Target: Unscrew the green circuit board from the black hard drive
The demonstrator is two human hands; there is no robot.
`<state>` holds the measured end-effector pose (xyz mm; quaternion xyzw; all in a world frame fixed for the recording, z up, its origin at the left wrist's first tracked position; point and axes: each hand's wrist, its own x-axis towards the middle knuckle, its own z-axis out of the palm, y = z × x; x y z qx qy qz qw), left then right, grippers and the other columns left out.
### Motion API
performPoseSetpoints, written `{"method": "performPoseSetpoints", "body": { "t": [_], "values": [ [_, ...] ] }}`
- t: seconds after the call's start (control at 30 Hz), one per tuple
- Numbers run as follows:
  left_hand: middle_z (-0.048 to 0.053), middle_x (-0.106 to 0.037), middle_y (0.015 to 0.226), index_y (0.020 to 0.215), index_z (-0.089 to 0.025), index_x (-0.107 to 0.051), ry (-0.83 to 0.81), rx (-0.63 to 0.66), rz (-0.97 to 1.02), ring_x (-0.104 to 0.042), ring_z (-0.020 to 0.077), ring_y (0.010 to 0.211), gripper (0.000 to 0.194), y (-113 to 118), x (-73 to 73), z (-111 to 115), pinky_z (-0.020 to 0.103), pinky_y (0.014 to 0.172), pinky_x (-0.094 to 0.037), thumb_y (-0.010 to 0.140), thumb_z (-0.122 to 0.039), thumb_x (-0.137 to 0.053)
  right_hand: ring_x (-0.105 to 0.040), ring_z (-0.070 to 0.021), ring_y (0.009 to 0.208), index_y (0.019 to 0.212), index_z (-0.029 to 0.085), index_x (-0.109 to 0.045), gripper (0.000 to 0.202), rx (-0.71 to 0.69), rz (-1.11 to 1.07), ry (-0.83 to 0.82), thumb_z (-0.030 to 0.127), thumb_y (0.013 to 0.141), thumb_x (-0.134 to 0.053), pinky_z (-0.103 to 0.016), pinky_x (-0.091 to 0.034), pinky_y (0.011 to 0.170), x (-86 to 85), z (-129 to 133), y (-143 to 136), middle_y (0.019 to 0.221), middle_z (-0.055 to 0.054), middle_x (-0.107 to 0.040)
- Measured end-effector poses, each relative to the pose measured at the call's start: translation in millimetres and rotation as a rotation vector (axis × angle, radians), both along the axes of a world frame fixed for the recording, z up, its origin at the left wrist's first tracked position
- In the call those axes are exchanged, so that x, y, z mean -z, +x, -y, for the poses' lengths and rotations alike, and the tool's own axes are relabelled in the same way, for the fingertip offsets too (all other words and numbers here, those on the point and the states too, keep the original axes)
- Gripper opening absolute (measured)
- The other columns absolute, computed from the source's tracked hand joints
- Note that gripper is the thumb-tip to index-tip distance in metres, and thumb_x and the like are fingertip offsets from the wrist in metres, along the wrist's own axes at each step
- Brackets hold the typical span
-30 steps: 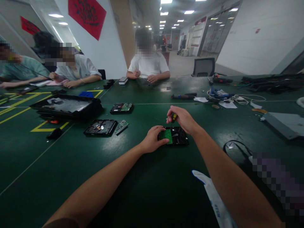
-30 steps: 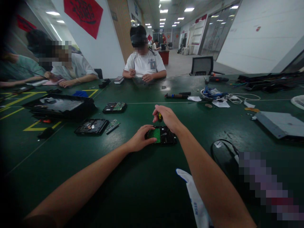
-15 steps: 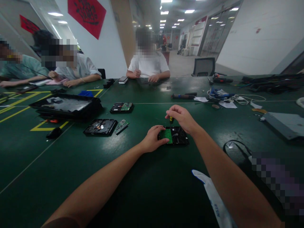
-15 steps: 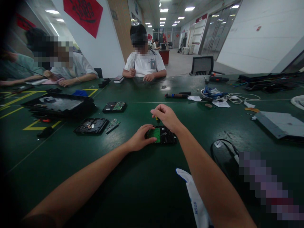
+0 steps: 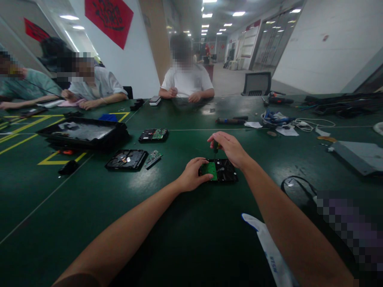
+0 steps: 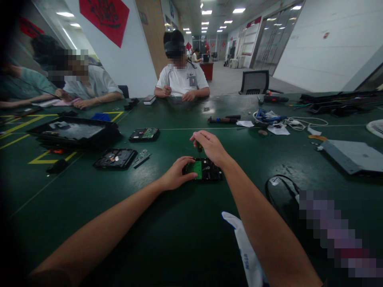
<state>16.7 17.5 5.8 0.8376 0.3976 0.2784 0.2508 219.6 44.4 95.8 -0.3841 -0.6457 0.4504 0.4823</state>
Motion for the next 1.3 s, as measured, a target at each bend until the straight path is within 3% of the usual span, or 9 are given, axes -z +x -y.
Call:
{"method": "performPoseSetpoints", "body": {
  "t": [0.13,0.3,0.4,0.5,0.7,0.8,0.93,1.1,1.3],
  "values": [
    [0.015,-0.056,0.146,0.136,-0.021,-0.058,-0.002,0.003,0.008,-0.052,0.0327,0.138,0.057,-0.5,1.4,-0.7,0.054,0.118,-0.041,0.088,-0.048,-0.075,-0.059,-0.018,0.079,0.086,0.023,-0.062,0.027,0.065,0.02,-0.012,0.049,0.09,-0.07,-0.035,-0.045,0.081,-1.1,1.9,-0.1,0.081,-0.001,-0.068],
    [0.015,-0.057,0.145,0.135,-0.021,-0.059,-0.002,0.004,0.008,-0.052,0.0331,0.138,0.056,-0.2,-1.1,0.5,0.055,0.118,-0.04,0.088,-0.048,-0.075,-0.064,-0.0176,0.074,0.088,0.023,-0.063,0.033,-0.056,-0.06,-0.061,0.053,0.098,-0.056,-0.036,-0.048,0.081,2.3,0.3,-0.5,0.076,-0.001,-0.064],
    [0.015,-0.057,0.145,0.135,-0.022,-0.059,-0.009,-0.002,0.008,-0.053,0.0333,0.137,0.056,0.2,-3.4,1.7,0.055,0.117,-0.041,0.088,-0.048,-0.075,-0.062,-0.0173,0.071,0.088,0.023,-0.068,0.043,-0.047,-0.082,-0.068,0.06,0.098,-0.05,-0.036,-0.049,0.079,4.7,-2.1,0.1,0.075,-0.001,-0.061],
    [0.015,-0.057,0.145,0.135,-0.021,-0.06,-0.01,-0.007,0.005,-0.053,0.0335,0.137,0.056,0.5,-3.9,1.9,0.054,0.117,-0.042,0.088,-0.048,-0.075,-0.063,-0.0183,0.074,0.091,0.022,-0.071,0.045,-0.045,-0.092,-0.044,0.057,0.1,-0.045,-0.036,-0.049,0.077,4.6,-3.5,1.0,0.078,-0.003,-0.063],
    [0.016,-0.057,0.145,0.135,-0.021,-0.06,-0.005,-0.001,0.007,-0.052,0.0333,0.138,0.057,0.0,-0.3,0.0,0.054,0.118,-0.041,0.088,-0.049,-0.076,-0.062,-0.0177,0.079,0.087,0.024,-0.068,0.025,0.03,-0.023,0.031,0.048,0.092,-0.066,-0.035,-0.047,0.08,0.0,-0.9,0.0,0.082,-0.002,-0.067],
    [0.016,-0.057,0.145,0.135,-0.02,-0.059,-0.002,0.0,0.012,-0.052,0.0327,0.138,0.057,-0.2,-0.3,0.0,0.053,0.118,-0.041,0.088,-0.048,-0.075,-0.064,-0.0184,0.079,0.084,0.023,-0.062,0.024,0.062,-0.056,-0.018,0.045,0.089,-0.07,-0.036,-0.048,0.08,1.2,0.5,-1.1,0.08,-0.002,-0.069],
    [0.015,-0.057,0.145,0.135,-0.021,-0.06,-0.002,-0.001,0.008,-0.052,0.033,0.138,0.056,-0.3,-1.7,1.0,0.054,0.118,-0.041,0.088,-0.048,-0.075,-0.067,-0.0188,0.077,0.087,0.024,-0.059,0.023,0.005,-0.145,-0.093,0.045,0.092,-0.065,-0.037,-0.051,0.08,2.5,1.7,-1.5,0.079,-0.001,-0.069],
    [0.016,-0.057,0.144,0.135,-0.02,-0.059,-0.001,0.001,0.008,-0.052,0.033,0.138,0.056,-0.1,-3.1,1.8,0.054,0.118,-0.04,0.089,-0.048,-0.075,-0.063,-0.0165,0.069,0.086,0.022,-0.068,0.034,-0.02,-0.089,-0.043,0.053,0.097,-0.058,-0.034,-0.048,0.073,0.7,0.8,-1.1,0.074,0.0,-0.062],
    [0.015,-0.057,0.145,0.135,-0.022,-0.06,-0.019,-0.003,0.002,-0.052,0.0336,0.139,0.055,0.3,-4.2,1.7,0.055,0.118,-0.041,0.088,-0.048,-0.075,-0.065,-0.0195,0.078,0.09,0.021,-0.075,0.042,-0.007,-0.074,-0.028,0.05,0.1,-0.046,-0.037,-0.049,0.078,1.3,-2.3,2.1,0.083,-0.005,-0.067]
  ]
}}
